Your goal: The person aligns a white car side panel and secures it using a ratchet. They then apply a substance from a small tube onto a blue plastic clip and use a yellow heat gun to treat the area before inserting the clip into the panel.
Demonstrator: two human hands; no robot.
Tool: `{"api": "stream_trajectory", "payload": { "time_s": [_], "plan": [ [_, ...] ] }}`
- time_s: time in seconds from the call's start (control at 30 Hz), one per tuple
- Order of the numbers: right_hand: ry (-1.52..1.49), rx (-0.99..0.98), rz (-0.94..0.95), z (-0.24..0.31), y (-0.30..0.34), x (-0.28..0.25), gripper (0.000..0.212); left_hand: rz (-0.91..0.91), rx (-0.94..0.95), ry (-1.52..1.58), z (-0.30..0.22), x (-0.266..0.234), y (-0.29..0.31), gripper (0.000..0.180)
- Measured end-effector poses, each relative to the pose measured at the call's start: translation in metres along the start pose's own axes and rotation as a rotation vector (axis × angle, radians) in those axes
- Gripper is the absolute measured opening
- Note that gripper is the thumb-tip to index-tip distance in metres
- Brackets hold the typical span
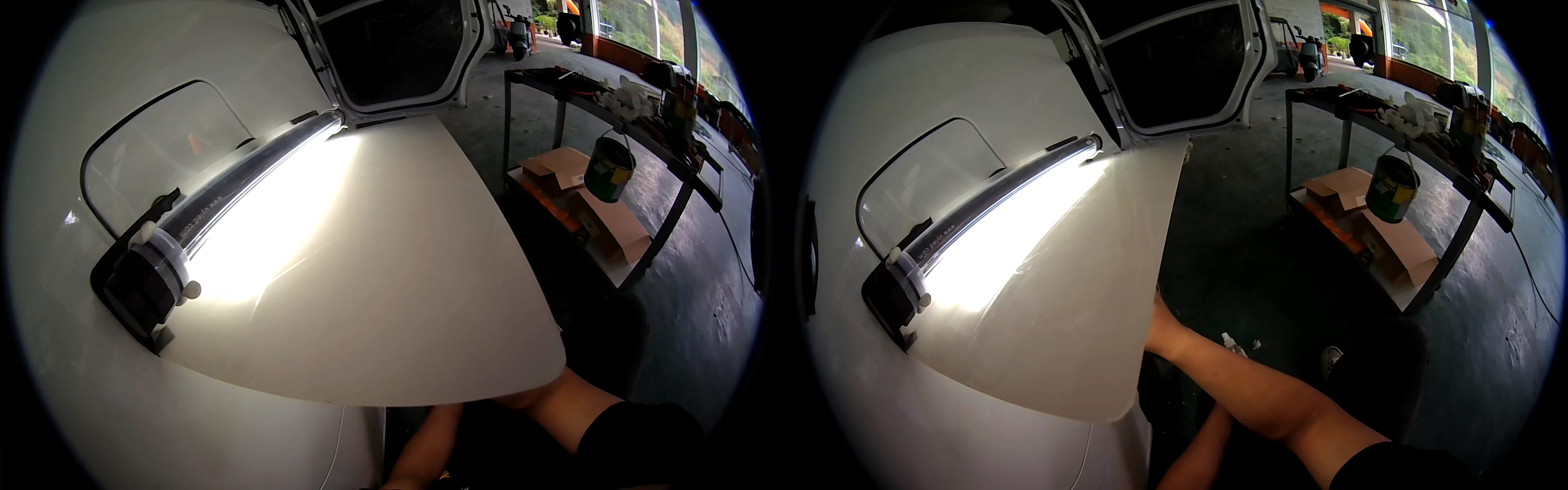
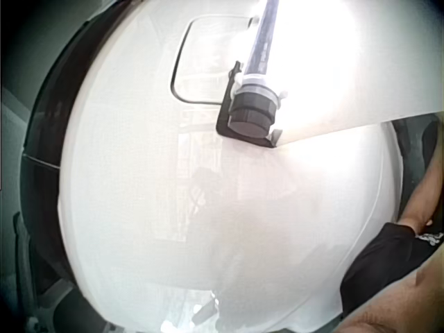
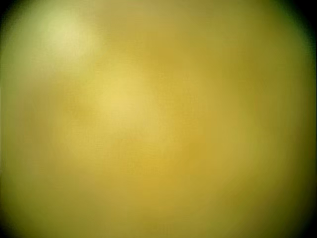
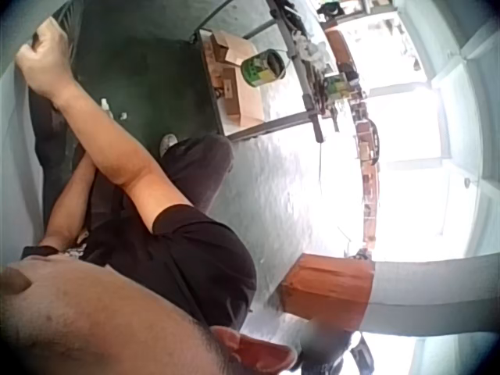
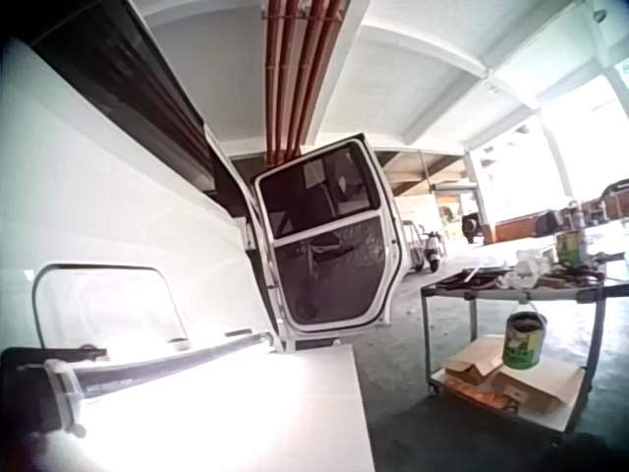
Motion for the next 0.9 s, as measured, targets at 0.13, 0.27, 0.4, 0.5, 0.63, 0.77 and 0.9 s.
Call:
{"api": "stream_trajectory", "payload": {
  "time_s": [0.13, 0.27, 0.4, 0.5, 0.63, 0.77, 0.9],
  "plan": [
    [-0.005, -0.161, -0.099, 0.009, -0.01, -0.008, 0.032, 0.017, 0.012, -0.015, 0.002, 0.003, -0.001, 0.035],
    [0.038, -0.061, 0.004, 0.017, -0.015, -0.003, 0.027, 0.011, 0.005, -0.015, 0.001, 0.001, -0.001, 0.035],
    [0.077, -0.022, -0.122, 0.033, -0.01, -0.014, 0.014, 0.025, 0.005, -0.031, 0.003, 0.003, 0.001, 0.034],
    [0.156, -0.021, -0.085, 0.018, 0.003, -0.029, 0.008, 0.049, 0.018, -0.05, 0.001, 0.007, -0.001, 0.034],
    [0.151, 0.065, -0.173, 0.01, 0.03, -0.073, 0.009, 0.08, 0.09, -0.095, -0.004, -0.002, 0.003, 0.034],
    [0.395, 0.259, -0.278, -0.066, 0.048, -0.162, 0.012, 0.021, -0.002, -0.009, -0.024, 0.018, 0.01, 0.022],
    [0.588, 0.581, -0.222, -0.16, 0.111, -0.256, 0.025, -0.052, -0.043, 0.003, -0.031, 0.029, 0.019, 0.022]
  ]
}}
Point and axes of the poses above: each hand's wrist, its own y-axis away from the middle knuckle, its own x-axis out of the palm, z = x × y, the point moved 9 cm from there along -y, towards the middle knuckle, and after that the axes turned 7 degrees about -z, right-handed, at the moved point
